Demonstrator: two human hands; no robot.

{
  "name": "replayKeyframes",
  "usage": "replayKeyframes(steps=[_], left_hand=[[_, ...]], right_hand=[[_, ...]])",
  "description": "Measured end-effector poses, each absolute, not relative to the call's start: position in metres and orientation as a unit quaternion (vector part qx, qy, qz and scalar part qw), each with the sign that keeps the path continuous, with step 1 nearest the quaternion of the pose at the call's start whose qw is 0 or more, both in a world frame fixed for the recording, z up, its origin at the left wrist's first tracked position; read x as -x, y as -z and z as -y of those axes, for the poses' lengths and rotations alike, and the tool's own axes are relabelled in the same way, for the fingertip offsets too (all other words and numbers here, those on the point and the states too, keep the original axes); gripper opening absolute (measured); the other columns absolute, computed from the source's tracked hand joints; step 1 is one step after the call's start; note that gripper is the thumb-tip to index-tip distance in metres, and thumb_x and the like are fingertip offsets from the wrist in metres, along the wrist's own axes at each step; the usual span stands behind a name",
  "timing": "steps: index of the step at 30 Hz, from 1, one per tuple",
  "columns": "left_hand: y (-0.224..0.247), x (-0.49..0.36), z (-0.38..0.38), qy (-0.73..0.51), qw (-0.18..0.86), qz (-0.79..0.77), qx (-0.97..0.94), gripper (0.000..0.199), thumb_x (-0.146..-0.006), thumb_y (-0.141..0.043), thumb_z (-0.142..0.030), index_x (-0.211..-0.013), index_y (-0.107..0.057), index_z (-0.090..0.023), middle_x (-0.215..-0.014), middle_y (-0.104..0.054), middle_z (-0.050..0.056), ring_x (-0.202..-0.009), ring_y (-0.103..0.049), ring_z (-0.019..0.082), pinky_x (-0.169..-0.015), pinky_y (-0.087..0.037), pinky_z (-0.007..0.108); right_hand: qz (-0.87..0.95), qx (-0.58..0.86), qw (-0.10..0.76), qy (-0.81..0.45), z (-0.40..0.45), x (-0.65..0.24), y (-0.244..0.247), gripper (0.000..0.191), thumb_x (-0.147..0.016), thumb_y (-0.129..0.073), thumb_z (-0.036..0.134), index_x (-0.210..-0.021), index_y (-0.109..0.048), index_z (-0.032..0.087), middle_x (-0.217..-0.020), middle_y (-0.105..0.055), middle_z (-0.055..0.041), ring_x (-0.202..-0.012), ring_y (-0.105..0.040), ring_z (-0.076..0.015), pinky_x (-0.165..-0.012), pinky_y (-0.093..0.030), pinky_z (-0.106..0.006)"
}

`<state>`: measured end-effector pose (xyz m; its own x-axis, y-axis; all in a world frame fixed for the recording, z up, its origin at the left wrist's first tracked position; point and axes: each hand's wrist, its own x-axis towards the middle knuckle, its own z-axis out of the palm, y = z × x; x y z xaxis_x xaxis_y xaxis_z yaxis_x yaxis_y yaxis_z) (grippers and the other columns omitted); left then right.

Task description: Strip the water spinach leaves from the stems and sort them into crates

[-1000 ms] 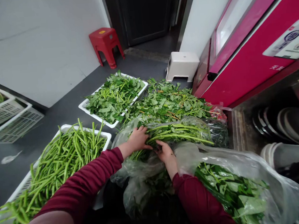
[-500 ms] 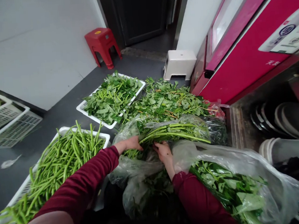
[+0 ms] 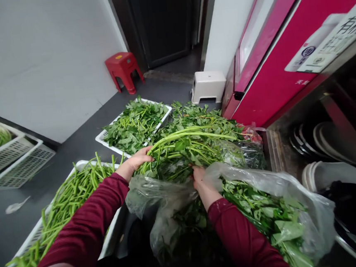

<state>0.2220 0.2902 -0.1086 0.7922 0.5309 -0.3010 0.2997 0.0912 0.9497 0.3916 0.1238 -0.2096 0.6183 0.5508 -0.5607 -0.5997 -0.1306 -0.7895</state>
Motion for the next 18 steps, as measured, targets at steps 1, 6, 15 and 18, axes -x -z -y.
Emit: replayKeyframes(steps=[1, 6, 15, 18], left_hand=[[0.1, -0.222, -0.289, -0.097, 0.666, -0.307, -0.673, 0.05, -0.049, -0.061, -0.014, -0.098, -0.055, -0.013, -0.08, -0.06, -0.002, -0.073, -0.055, 0.014, -0.07, -0.042, 0.025], [0.06, -0.228, -0.269, -0.135, 0.652, -0.272, -0.695, 0.054, -0.05, -0.061, -0.015, -0.103, -0.053, -0.012, -0.083, -0.06, 0.0, -0.077, -0.055, 0.014, -0.074, -0.042, 0.026], [-0.087, -0.248, -0.208, -0.23, 0.411, -0.142, -0.871, 0.058, -0.061, -0.067, -0.029, -0.113, -0.047, -0.011, -0.104, -0.056, 0.005, -0.097, -0.051, 0.02, -0.088, -0.039, 0.03], [-0.152, -0.233, -0.163, -0.197, 0.364, -0.092, -0.906, 0.073, -0.06, -0.07, -0.036, -0.122, -0.041, -0.012, -0.112, -0.053, 0.006, -0.103, -0.05, 0.023, -0.091, -0.038, 0.032]], right_hand=[[-0.022, 0.602, 0.666, -0.44, -0.125, -0.39, 0.201, 0.019, -0.059, -0.055, 0.019, -0.078, -0.057, 0.019, -0.067, -0.06, 0.0026, -0.049, -0.047, -0.0094, -0.042, -0.039, -0.021], [0.051, 0.468, 0.726, -0.501, -0.137, -0.375, 0.133, 0.025, -0.056, -0.066, 0.022, -0.08, -0.058, 0.021, -0.078, -0.064, 0.0021, -0.062, -0.056, -0.0113, -0.054, -0.048, -0.024], [0.199, 0.347, 0.827, -0.395, -0.12, -0.372, -0.056, 0.026, -0.053, -0.068, 0.021, -0.076, -0.056, 0.017, -0.08, -0.066, -0.0008, -0.076, -0.06, -0.0153, -0.058, -0.047, -0.024], [0.21, 0.305, 0.882, -0.292, -0.079, -0.359, -0.109, 0.031, -0.055, -0.064, 0.019, -0.085, -0.055, 0.019, -0.079, -0.065, 0.0015, -0.079, -0.06, -0.0148, -0.064, -0.048, -0.026]])
